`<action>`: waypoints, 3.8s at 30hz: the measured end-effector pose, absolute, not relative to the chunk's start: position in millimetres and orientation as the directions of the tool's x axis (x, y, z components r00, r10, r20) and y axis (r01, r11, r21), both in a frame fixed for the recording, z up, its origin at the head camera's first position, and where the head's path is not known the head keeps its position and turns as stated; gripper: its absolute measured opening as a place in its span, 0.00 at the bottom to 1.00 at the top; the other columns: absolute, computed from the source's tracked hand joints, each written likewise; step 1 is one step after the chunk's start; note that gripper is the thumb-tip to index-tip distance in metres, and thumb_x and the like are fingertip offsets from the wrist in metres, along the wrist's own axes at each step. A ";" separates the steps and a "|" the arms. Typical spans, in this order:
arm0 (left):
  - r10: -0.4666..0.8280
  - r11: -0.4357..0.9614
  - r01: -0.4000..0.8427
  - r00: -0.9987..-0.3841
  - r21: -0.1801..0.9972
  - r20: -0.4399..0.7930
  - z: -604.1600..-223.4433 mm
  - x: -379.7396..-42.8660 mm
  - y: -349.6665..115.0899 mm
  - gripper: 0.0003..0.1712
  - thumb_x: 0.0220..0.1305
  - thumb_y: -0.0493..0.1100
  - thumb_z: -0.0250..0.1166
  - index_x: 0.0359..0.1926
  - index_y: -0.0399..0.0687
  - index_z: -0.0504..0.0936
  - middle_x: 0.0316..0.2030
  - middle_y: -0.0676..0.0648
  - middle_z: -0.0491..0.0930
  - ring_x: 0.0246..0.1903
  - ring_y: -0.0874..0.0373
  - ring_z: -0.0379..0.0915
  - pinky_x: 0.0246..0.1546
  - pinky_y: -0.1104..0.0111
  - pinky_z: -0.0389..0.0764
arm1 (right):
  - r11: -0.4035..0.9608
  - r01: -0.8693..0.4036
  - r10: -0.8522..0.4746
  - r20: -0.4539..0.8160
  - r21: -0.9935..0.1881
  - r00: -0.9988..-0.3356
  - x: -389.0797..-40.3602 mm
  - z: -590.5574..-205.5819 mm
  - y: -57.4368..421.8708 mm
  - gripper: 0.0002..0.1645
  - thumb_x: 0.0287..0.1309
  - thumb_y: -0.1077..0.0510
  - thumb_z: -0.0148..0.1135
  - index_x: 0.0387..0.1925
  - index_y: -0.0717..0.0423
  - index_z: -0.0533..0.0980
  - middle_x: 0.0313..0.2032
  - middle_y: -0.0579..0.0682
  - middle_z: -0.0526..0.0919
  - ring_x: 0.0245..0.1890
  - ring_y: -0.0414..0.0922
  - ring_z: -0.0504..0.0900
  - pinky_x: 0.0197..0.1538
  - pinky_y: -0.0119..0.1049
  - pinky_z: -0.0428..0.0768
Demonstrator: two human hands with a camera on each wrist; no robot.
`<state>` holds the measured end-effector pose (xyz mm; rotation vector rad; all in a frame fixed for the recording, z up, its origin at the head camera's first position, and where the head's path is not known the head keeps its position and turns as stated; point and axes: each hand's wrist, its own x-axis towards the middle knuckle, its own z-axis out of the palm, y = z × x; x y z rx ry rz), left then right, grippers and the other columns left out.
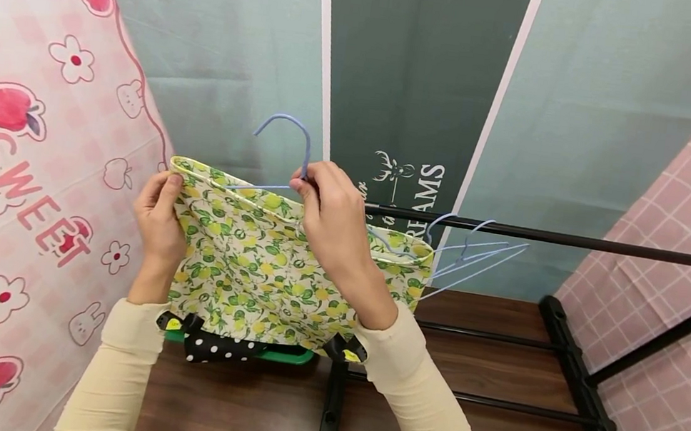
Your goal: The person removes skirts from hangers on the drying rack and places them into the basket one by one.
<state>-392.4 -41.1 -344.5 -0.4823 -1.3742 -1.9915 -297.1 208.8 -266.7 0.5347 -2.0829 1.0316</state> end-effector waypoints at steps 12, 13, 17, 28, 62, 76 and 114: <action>-0.353 -0.270 0.707 -0.705 0.654 0.616 -343.1 -391.1 -47.7 0.10 0.68 0.39 0.62 0.39 0.33 0.84 0.33 0.48 0.82 0.32 0.59 0.77 0.37 0.71 0.77 | 0.574 -0.643 -0.080 0.747 -0.506 -0.660 -301.3 -265.0 206.8 0.08 0.69 0.56 0.55 0.39 0.56 0.78 0.36 0.48 0.80 0.30 0.38 0.74 0.33 0.31 0.73; -0.356 -0.271 0.708 -0.703 0.652 0.615 -343.1 -391.0 -48.5 0.10 0.68 0.39 0.62 0.38 0.33 0.84 0.33 0.48 0.82 0.32 0.59 0.77 0.37 0.71 0.77 | 0.575 -0.644 -0.080 0.748 -0.505 -0.658 -301.8 -265.3 206.6 0.08 0.69 0.56 0.55 0.39 0.55 0.78 0.36 0.48 0.80 0.30 0.38 0.74 0.33 0.31 0.73; -0.364 -0.269 0.706 -0.705 0.655 0.609 -343.2 -391.5 -51.5 0.09 0.68 0.38 0.62 0.39 0.35 0.84 0.33 0.48 0.82 0.30 0.60 0.78 0.34 0.72 0.78 | 0.570 -0.650 -0.086 0.750 -0.503 -0.655 -304.6 -266.4 204.8 0.08 0.69 0.56 0.55 0.38 0.55 0.78 0.37 0.48 0.80 0.31 0.38 0.75 0.34 0.32 0.74; -0.399 -0.251 0.729 -0.677 0.637 0.618 -343.1 -396.4 -63.6 0.09 0.67 0.36 0.62 0.37 0.30 0.84 0.31 0.48 0.83 0.29 0.60 0.76 0.33 0.72 0.76 | 0.531 -0.680 -0.114 0.753 -0.505 -0.648 -314.5 -268.9 196.8 0.08 0.70 0.57 0.54 0.38 0.56 0.78 0.38 0.49 0.82 0.35 0.39 0.80 0.36 0.31 0.77; -0.477 -0.306 0.762 -0.642 0.571 0.600 -347.0 -396.9 -94.2 0.09 0.62 0.32 0.65 0.34 0.23 0.84 0.32 0.48 0.75 0.37 0.57 0.70 0.36 0.73 0.73 | 0.487 -0.712 -0.137 0.762 -0.505 -0.633 -327.0 -265.2 169.4 0.08 0.69 0.58 0.56 0.37 0.57 0.79 0.37 0.49 0.82 0.29 0.38 0.75 0.33 0.30 0.73; -0.546 -0.449 0.750 -0.660 0.486 0.515 -346.9 -398.6 -97.0 0.07 0.58 0.27 0.66 0.28 0.21 0.83 0.30 0.44 0.76 0.34 0.54 0.72 0.34 0.70 0.76 | 0.484 -0.706 -0.131 0.755 -0.517 -0.642 -330.8 -271.6 166.9 0.08 0.70 0.58 0.55 0.35 0.55 0.79 0.36 0.48 0.83 0.28 0.38 0.75 0.32 0.30 0.72; -0.511 -0.506 0.686 -0.727 0.524 0.458 -351.4 -405.1 -101.1 0.07 0.58 0.29 0.66 0.27 0.24 0.84 0.29 0.46 0.76 0.34 0.54 0.76 0.33 0.69 0.77 | 0.466 -0.736 -0.075 0.807 -0.491 -0.586 -328.5 -273.4 168.6 0.13 0.72 0.62 0.51 0.31 0.55 0.78 0.34 0.48 0.82 0.31 0.37 0.78 0.34 0.29 0.76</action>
